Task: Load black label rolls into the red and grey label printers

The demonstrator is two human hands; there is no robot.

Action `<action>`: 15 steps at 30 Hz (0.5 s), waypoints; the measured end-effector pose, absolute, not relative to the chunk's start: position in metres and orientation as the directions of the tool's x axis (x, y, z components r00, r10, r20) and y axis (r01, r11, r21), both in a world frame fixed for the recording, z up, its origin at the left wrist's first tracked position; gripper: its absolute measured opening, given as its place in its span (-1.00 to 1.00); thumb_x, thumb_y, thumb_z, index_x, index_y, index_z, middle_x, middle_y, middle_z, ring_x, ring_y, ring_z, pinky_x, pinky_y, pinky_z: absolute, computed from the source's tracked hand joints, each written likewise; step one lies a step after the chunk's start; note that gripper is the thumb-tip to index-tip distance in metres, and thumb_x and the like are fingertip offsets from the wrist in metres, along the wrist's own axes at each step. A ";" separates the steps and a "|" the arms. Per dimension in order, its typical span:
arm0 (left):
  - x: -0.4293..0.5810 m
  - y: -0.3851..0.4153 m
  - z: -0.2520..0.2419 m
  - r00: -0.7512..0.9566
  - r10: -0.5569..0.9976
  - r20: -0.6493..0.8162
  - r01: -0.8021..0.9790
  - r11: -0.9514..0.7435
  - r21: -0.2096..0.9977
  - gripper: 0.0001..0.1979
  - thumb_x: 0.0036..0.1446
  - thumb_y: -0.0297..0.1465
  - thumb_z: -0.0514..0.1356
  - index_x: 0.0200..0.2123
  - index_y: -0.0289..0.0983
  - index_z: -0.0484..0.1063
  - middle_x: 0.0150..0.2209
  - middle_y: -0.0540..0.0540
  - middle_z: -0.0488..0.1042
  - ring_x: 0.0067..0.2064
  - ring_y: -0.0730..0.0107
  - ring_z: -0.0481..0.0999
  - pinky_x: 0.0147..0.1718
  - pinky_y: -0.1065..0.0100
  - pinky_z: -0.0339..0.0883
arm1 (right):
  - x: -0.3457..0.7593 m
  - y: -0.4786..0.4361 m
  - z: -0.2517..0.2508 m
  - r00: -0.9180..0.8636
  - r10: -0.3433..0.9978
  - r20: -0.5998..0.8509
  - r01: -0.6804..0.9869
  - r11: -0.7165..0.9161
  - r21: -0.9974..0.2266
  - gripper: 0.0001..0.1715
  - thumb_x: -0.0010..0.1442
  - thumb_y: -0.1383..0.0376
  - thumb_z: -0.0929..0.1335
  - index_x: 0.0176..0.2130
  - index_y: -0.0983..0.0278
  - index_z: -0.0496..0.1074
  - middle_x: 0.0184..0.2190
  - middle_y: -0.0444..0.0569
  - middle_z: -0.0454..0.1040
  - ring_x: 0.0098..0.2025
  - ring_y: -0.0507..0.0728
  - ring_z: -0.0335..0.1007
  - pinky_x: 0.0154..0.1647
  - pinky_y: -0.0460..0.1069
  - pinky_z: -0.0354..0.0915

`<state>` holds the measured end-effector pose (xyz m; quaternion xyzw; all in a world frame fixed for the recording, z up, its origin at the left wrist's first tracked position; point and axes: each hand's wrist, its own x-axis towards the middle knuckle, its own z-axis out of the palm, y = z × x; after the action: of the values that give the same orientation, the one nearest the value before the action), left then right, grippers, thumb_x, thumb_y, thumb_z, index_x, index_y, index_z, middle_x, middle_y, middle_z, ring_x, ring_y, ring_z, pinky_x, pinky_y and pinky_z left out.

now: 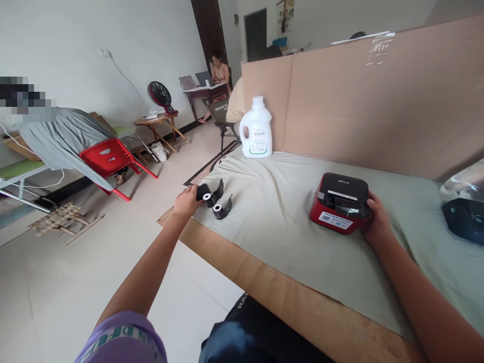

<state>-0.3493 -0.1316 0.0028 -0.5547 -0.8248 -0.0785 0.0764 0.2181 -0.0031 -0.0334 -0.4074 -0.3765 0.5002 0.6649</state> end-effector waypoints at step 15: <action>-0.319 -0.170 0.019 -0.334 0.927 0.172 0.942 0.322 0.096 -0.24 0.04 -0.29 0.27 0.33 -0.17 0.16 0.32 -0.27 0.28 0.26 -0.15 0.33 0.18 0.03 0.24 | 0.220 0.000 -0.044 0.175 0.970 0.168 -0.362 0.222 -0.905 -0.50 -0.03 0.14 0.47 -0.05 0.13 0.52 -0.01 -0.08 0.58 0.06 0.19 0.49 0.09 0.08 0.41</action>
<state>-0.3187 -0.1696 0.0187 -0.5754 -0.8118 -0.0893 0.0425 0.2195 0.0005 -0.0437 -0.3752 -0.4051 0.4984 0.6684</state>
